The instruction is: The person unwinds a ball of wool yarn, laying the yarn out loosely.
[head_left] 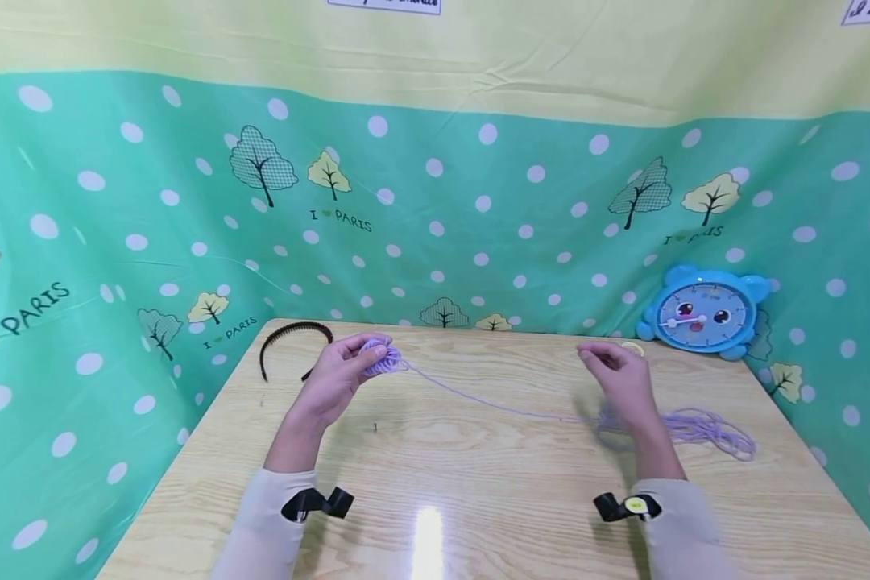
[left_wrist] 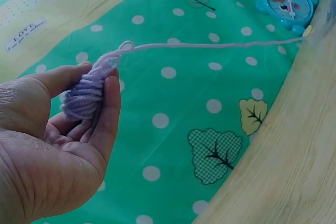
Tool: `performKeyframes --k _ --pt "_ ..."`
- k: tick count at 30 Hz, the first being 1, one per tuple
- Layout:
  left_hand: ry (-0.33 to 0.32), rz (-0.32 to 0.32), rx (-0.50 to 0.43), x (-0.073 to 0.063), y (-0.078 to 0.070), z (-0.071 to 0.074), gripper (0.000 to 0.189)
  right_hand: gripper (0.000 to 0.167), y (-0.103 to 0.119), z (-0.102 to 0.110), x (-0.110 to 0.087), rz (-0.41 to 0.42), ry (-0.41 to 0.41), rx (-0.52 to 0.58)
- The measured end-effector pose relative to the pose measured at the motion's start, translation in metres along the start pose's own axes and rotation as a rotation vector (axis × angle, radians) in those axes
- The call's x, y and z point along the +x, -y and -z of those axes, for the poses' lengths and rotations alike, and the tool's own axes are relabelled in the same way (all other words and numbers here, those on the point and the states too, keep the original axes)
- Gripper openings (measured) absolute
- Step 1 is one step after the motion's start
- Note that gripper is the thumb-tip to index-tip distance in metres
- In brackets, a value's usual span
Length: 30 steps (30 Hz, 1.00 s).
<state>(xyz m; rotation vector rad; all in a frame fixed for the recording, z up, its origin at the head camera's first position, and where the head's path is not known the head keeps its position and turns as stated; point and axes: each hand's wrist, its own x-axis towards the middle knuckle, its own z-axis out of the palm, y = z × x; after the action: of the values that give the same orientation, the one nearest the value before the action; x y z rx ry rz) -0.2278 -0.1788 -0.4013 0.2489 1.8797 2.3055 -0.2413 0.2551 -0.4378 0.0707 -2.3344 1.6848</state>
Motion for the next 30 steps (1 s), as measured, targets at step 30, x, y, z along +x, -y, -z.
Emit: performKeyframes --k 30 --pt "-0.009 0.001 0.001 0.002 0.002 -0.006 0.041 0.017 0.07 -0.139 -0.024 0.177 0.288 0.272"
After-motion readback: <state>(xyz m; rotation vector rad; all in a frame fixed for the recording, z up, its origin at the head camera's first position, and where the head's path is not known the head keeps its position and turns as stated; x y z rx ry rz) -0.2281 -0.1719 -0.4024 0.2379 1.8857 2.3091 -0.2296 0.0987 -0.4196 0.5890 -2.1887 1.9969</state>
